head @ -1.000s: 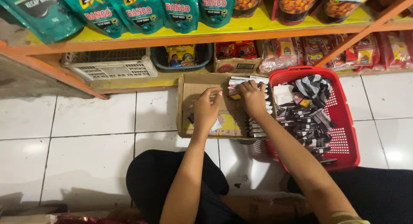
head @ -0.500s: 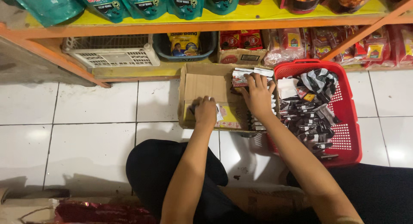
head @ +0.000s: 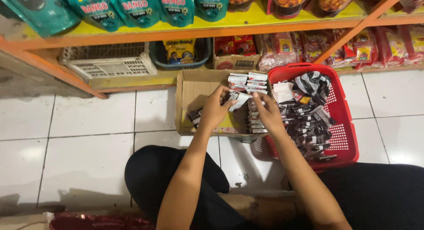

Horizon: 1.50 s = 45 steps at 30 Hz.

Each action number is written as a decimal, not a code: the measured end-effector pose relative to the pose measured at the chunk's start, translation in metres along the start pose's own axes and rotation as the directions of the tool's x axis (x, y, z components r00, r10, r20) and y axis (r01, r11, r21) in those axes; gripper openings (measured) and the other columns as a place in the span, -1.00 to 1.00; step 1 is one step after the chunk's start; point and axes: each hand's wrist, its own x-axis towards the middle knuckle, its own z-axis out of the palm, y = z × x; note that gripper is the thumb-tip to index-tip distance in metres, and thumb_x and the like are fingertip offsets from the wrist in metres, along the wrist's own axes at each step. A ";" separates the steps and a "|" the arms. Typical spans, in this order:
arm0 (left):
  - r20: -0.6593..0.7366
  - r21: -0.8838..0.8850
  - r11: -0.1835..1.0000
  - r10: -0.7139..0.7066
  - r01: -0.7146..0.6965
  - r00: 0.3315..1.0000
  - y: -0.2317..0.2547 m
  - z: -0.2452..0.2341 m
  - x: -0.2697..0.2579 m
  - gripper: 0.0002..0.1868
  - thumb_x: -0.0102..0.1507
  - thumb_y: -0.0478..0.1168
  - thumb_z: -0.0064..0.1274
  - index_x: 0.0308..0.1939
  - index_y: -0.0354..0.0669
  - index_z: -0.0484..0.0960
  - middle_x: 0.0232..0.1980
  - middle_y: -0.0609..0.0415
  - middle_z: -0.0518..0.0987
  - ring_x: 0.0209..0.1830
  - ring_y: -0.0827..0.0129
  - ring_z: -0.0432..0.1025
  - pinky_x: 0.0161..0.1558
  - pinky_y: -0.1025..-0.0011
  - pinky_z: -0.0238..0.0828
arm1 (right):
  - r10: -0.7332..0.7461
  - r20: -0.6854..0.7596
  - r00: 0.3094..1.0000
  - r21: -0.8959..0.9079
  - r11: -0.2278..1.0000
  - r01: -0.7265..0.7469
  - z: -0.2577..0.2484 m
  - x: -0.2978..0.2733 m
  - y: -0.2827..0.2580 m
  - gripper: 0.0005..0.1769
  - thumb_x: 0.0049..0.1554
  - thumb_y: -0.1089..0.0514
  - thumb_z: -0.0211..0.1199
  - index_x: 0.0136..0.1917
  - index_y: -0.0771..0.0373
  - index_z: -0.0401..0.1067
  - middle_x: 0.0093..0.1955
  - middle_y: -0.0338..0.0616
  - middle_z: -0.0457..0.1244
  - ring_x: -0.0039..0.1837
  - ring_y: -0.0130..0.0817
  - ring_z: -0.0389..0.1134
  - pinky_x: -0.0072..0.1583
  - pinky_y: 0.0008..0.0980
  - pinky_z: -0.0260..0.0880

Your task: The person takes small packets from a red basket and stacks them into a cardboard box.

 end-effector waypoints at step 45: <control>-0.114 0.899 0.359 -0.363 0.252 0.925 -0.159 0.013 0.005 -0.34 0.28 -0.18 -0.01 0.42 -0.38 0.25 0.38 -0.31 0.32 0.42 -0.10 0.18 0.42 -0.07 0.00 | -0.585 0.511 0.630 -0.851 -0.238 0.469 0.039 0.071 0.056 -0.58 0.08 0.11 0.13 0.22 0.17 0.41 0.19 -0.17 0.29 0.25 -0.28 0.26 0.29 0.05 0.17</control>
